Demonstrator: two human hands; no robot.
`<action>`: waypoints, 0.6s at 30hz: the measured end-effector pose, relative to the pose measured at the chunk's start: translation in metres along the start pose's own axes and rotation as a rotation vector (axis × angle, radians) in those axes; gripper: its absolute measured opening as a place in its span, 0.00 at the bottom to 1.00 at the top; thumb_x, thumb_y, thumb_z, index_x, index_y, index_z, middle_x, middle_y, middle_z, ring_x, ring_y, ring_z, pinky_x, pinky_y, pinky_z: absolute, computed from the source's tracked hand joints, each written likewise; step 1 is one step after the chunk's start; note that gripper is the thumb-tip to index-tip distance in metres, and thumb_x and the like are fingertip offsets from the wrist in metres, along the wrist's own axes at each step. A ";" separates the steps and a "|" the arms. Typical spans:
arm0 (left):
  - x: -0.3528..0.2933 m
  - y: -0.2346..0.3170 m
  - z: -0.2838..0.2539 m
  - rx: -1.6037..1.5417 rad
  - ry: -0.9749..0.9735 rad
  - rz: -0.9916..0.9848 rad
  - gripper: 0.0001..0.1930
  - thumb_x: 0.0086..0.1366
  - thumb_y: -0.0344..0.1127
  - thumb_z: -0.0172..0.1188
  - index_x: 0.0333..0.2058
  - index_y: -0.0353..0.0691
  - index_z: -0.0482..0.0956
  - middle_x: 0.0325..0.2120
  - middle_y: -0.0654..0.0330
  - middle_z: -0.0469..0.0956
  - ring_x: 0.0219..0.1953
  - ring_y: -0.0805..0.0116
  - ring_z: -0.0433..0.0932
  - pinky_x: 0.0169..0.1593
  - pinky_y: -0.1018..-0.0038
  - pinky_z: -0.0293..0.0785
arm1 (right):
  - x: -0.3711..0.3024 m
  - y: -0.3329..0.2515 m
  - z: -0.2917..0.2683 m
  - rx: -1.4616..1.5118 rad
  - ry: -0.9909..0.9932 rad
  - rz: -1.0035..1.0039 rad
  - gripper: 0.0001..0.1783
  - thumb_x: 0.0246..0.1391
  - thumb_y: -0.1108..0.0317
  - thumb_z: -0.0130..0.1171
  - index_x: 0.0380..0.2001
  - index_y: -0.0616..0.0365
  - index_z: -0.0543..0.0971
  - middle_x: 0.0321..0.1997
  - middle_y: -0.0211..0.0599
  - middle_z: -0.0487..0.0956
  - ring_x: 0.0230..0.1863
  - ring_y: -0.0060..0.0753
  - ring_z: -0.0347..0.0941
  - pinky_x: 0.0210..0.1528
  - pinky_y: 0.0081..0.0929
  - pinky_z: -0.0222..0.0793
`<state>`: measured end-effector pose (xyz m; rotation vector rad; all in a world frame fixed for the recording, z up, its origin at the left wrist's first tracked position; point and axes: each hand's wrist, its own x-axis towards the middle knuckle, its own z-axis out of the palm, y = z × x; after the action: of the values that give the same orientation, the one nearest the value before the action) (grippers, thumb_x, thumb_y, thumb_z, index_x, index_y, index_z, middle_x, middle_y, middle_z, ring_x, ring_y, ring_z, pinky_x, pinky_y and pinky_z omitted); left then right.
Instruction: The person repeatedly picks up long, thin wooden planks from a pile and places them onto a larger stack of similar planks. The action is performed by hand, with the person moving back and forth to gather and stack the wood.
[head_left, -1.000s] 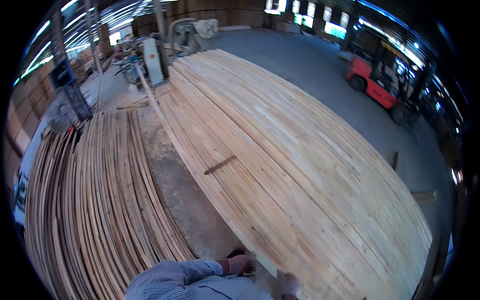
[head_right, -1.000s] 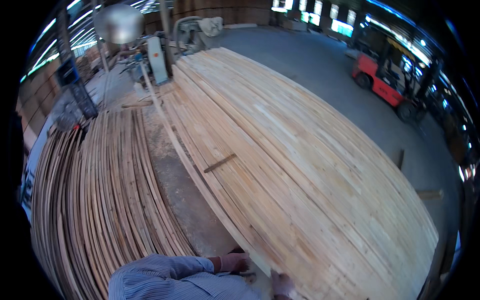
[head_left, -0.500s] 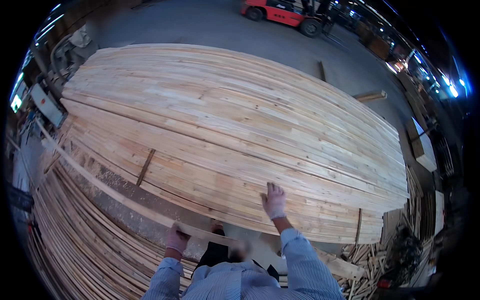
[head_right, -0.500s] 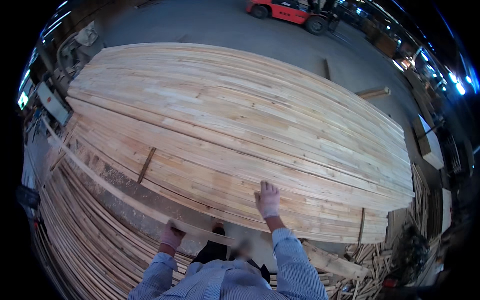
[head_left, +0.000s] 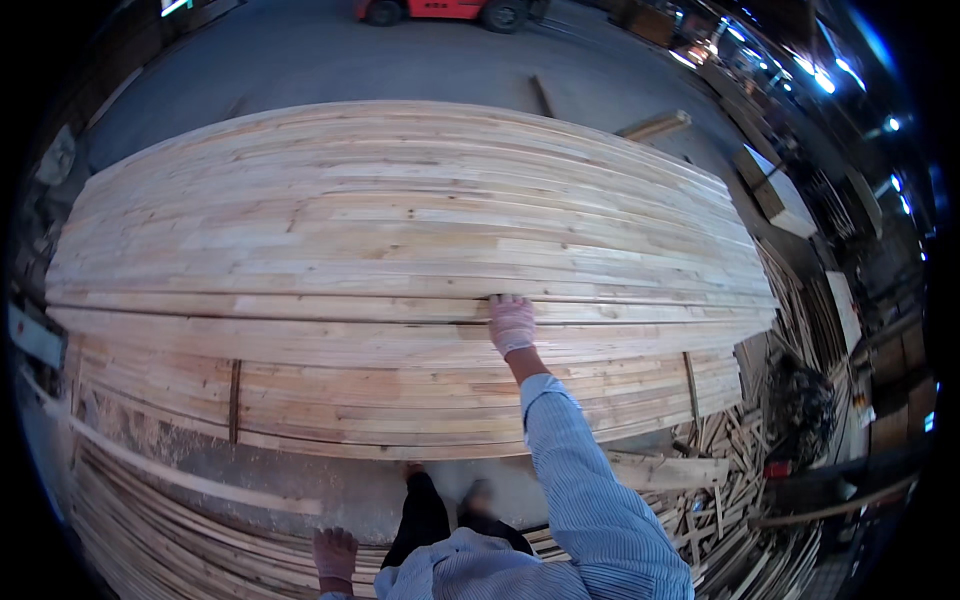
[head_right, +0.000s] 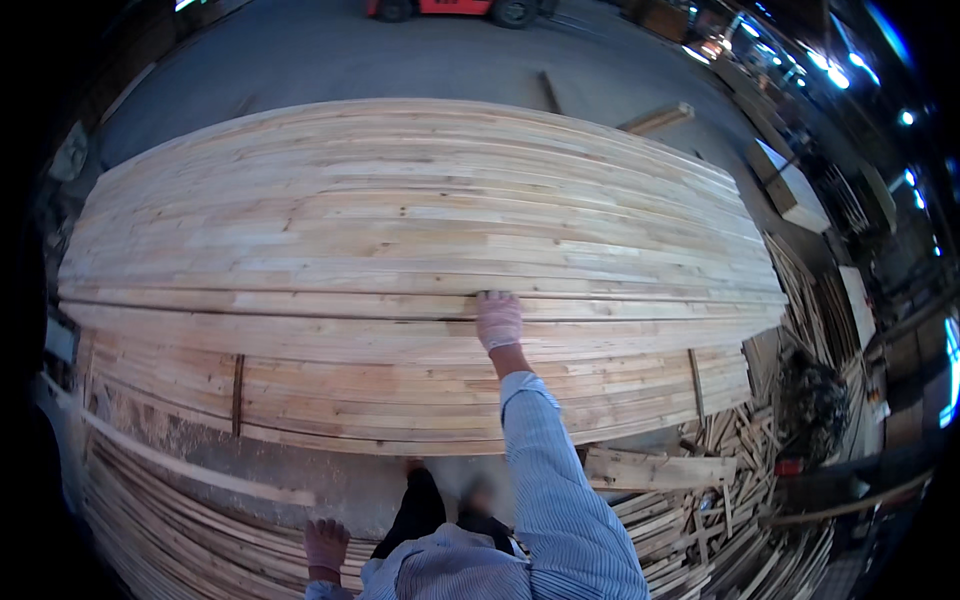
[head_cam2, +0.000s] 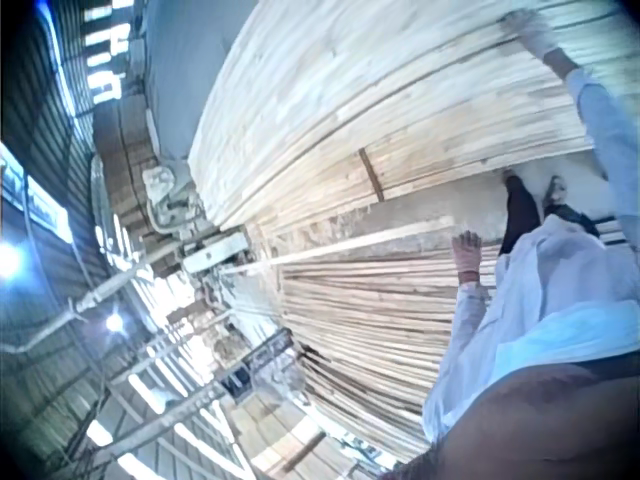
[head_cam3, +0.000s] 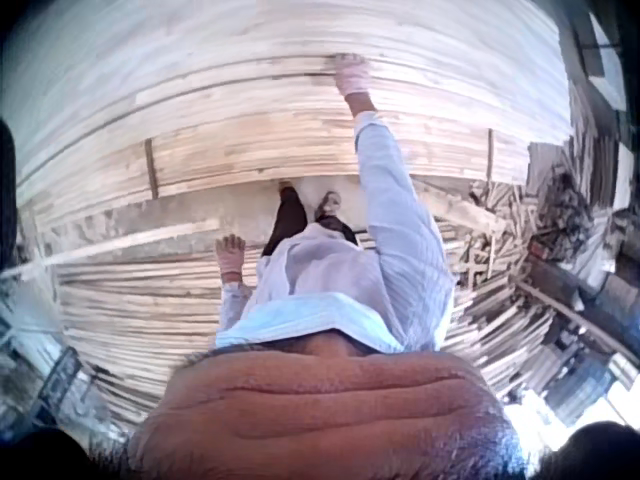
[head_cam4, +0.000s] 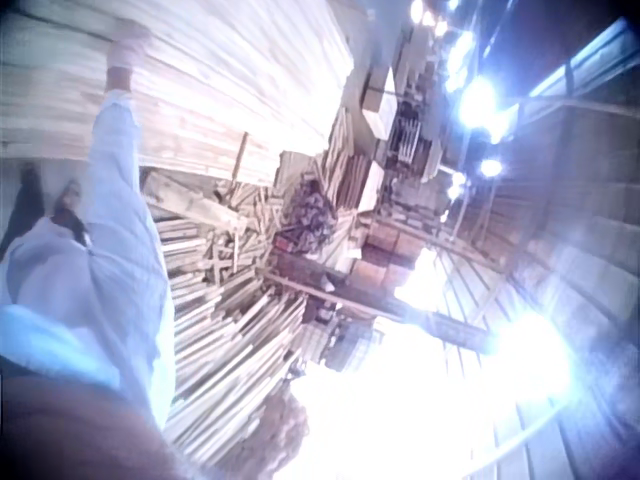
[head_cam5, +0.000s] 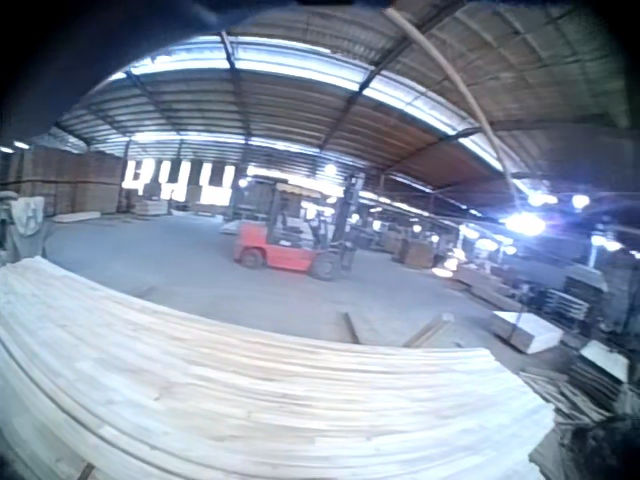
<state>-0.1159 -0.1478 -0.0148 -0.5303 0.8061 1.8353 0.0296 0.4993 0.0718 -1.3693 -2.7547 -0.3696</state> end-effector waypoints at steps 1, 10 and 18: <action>-0.006 -0.004 -0.008 0.003 -0.052 -0.016 0.19 0.71 0.55 0.48 0.25 0.51 0.67 0.20 0.67 0.63 0.24 0.68 0.64 0.29 0.68 0.63 | 0.006 -0.005 -0.014 0.021 -0.108 0.015 0.16 0.57 0.63 0.54 0.49 0.48 0.77 0.50 0.36 0.79 0.55 0.39 0.75 0.55 0.42 0.66; -0.004 -0.025 0.008 -0.011 0.072 -0.190 0.19 0.69 0.57 0.40 0.21 0.56 0.62 0.21 0.66 0.60 0.25 0.65 0.61 0.32 0.64 0.58 | 0.009 0.012 -0.025 0.008 -0.163 -0.034 0.12 0.59 0.66 0.52 0.44 0.44 0.80 0.45 0.32 0.83 0.49 0.37 0.80 0.47 0.42 0.72; 0.018 -0.040 0.048 0.126 0.019 -0.217 0.23 0.69 0.58 0.45 0.19 0.52 0.60 0.17 0.66 0.57 0.20 0.67 0.59 0.26 0.69 0.56 | -0.054 0.040 -0.064 0.398 -0.426 -0.153 0.16 0.55 0.55 0.53 0.37 0.50 0.86 0.43 0.42 0.85 0.47 0.46 0.81 0.48 0.46 0.75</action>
<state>-0.0857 -0.0906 -0.0060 -0.5334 0.8371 1.5724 0.0897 0.4655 0.1334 -1.2519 -3.0315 0.5039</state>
